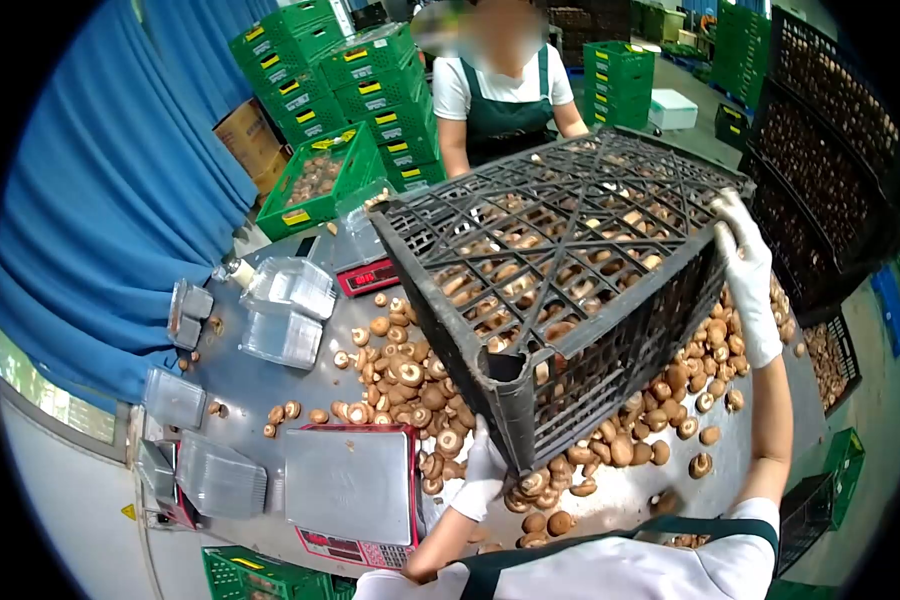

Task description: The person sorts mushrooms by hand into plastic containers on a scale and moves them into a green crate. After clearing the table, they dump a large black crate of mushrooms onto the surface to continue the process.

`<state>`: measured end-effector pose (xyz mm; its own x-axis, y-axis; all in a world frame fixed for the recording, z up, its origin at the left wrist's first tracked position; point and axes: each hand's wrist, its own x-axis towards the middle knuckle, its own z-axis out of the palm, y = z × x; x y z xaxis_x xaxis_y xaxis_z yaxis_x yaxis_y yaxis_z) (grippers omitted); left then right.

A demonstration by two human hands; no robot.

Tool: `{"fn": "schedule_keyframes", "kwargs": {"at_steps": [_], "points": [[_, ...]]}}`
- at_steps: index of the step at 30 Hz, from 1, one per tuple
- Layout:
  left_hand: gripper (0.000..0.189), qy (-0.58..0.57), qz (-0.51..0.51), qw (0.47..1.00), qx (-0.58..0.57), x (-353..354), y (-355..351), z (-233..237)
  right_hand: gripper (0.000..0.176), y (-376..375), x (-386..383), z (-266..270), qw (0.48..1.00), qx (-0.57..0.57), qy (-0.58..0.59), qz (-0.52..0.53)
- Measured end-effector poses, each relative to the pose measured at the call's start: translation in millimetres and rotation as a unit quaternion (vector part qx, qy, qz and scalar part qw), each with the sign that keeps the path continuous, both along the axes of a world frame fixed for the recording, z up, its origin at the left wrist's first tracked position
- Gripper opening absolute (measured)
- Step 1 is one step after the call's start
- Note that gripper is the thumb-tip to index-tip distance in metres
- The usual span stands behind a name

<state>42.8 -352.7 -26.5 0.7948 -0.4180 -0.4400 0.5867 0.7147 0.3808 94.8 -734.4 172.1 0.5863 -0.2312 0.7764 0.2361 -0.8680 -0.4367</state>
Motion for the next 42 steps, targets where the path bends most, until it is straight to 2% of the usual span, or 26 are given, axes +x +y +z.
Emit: {"fn": "schedule_keyframes", "kwargs": {"at_steps": [1,3,5,6,7,9,11,12,14,15,16,17,19,20,21,23,26,27,28,30,32,34,35,37,41,42], "points": [[0.055,-0.016,0.011,1.0,0.01,2,3,-13,0.026,-31,5,-17,0.997,0.045,-0.031,-0.055],[0.057,-0.036,-0.003,0.991,0.131,3,7,24,0.034,-88,11,-43,0.978,0.159,0.001,-0.137],[0.052,-0.032,0.021,0.994,0.105,13,9,15,0.044,-157,33,-83,0.957,0.256,0.0,-0.138],[0.046,-0.021,0.049,0.998,0.033,24,8,1,0.051,-180,44,-94,0.954,0.291,-0.008,-0.073],[0.039,-0.048,0.073,0.996,0.032,28,7,-12,0.052,-199,60,-104,0.887,0.46,-0.041,0.022],[0.034,-0.025,0.086,0.992,0.084,38,6,-26,0.057,-198,84,-92,0.839,0.525,-0.037,0.138],[0.028,-0.018,0.093,0.993,0.072,38,11,-37,0.06,-177,95,-61,0.816,0.57,-0.028,0.098],[0.03,-0.087,0.075,0.988,0.106,39,8,-40,0.063,-174,94,-51,0.791,0.609,-0.012,0.053],[0.038,-0.2,0.004,0.965,0.172,40,10,-48,0.05,-197,105,-61,0.83,0.557,-0.009,0.023],[0.038,-0.237,-0.141,0.947,0.161,45,13,-7,0.043,-198,106,-61,0.84,0.543,0.003,-0.001],[0.035,-0.108,-0.02,0.981,0.162,42,5,15,0.034,-201,110,-61,0.847,0.53,-0.029,-0.022],[0.033,0.027,0.104,0.981,0.161,42,-1,27,0.034,-200,108,-58,0.838,0.541,-0.027,-0.06],[0.033,-0.142,0.111,0.964,0.193,62,6,32,0.036,-220,103,-72,0.825,0.558,-0.058,-0.066],[0.032,-0.192,0.106,0.936,0.275,66,2,46,0.036,-229,96,-83,0.814,0.568,-0.091,-0.081],[0.032,-0.151,0.084,0.955,0.241,72,-11,77,0.036,-236,90,-90,0.803,0.575,-0.125,-0.095],[0.031,-0.13,0.094,0.963,0.215,102,-9,64,0.031,-224,63,-85,0.775,0.596,-0.188,-0.09],[0.03,-0.1,0.031,0.974,0.199,142,-1,52,0.026,-242,36,-93,0.771,0.564,-0.286,-0.07],[0.031,-0.114,0.074,0.953,0.271,149,-9,57,0.022,-235,25,-84,0.763,0.568,-0.298,-0.072],[0.031,-0.114,0.072,0.954,0.267,158,-13,55,0.02,-236,17,-81,0.755,0.575,-0.308,-0.063],[0.032,-0.141,0.048,0.963,0.224,183,-16,41,0.017,-236,1,-76,0.747,0.579,-0.323,-0.042],[0.032,-0.169,0.02,0.968,0.184,207,-19,27,0.015,-244,-13,-80,0.739,0.571,-0.35,-0.068],[0.032,-0.183,-0.018,0.972,0.144,218,-30,40,0.016,-257,-28,-90,0.727,0.57,-0.372,-0.095],[0.033,-0.324,-0.168,0.929,-0.054,228,-25,37,0.018,-266,-36,-92,0.714,0.584,-0.374,-0.102],[0.02,-0.26,-0.098,0.954,0.114,301,17,-49,0.02,-266,-54,-86,0.713,0.58,-0.385,-0.085],[0.021,-0.214,-0.076,0.962,0.151,282,-44,-27,0.021,-281,-93,-77,0.712,0.566,-0.411,-0.066],[0.021,-0.212,-0.079,0.962,0.152,277,-53,-25,0.021,-285,-103,-77,0.717,0.555,-0.412,-0.096]]}}
